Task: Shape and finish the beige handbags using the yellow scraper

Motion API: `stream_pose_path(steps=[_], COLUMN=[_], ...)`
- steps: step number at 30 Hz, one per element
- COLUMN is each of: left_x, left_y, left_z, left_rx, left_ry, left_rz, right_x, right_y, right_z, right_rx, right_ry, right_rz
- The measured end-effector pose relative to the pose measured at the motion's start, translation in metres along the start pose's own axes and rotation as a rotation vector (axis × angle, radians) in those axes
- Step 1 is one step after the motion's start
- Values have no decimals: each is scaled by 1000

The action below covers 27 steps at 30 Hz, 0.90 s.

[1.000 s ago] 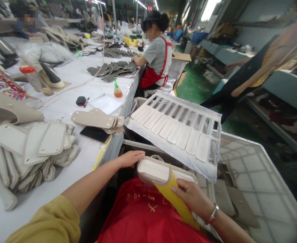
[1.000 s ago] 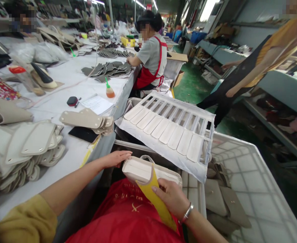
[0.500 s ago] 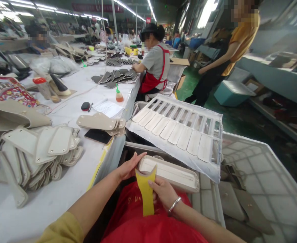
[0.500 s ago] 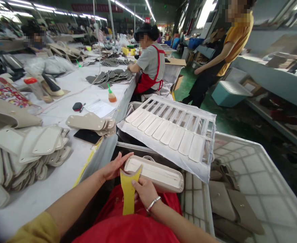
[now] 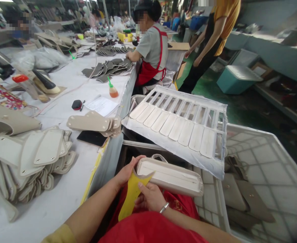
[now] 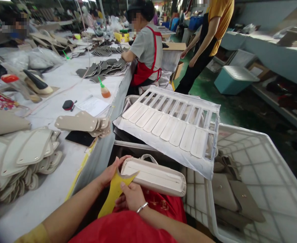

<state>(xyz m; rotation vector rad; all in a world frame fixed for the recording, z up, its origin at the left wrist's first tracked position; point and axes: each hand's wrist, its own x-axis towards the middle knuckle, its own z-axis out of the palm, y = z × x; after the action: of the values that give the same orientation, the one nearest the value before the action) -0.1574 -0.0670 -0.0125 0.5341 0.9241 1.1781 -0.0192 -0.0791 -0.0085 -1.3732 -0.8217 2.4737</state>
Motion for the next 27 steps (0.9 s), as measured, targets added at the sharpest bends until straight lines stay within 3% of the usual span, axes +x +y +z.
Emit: stream_pose_path(steps=[9, 17, 22, 27], left_x=[14, 24, 28, 32], left_y=[6, 8, 15, 18], left_z=[4, 10, 19, 39], left_rx=[455, 782, 1309, 1839], left_ry=[147, 191, 240, 268], left_rz=[2, 24, 6, 187], right_x=[1, 2, 0, -9], right_y=[-2, 1, -1, -10], right_z=[-13, -16, -14, -11], right_rx=[113, 189, 227, 268], right_ry=[-36, 71, 82, 74], right_rz=[64, 66, 2, 36])
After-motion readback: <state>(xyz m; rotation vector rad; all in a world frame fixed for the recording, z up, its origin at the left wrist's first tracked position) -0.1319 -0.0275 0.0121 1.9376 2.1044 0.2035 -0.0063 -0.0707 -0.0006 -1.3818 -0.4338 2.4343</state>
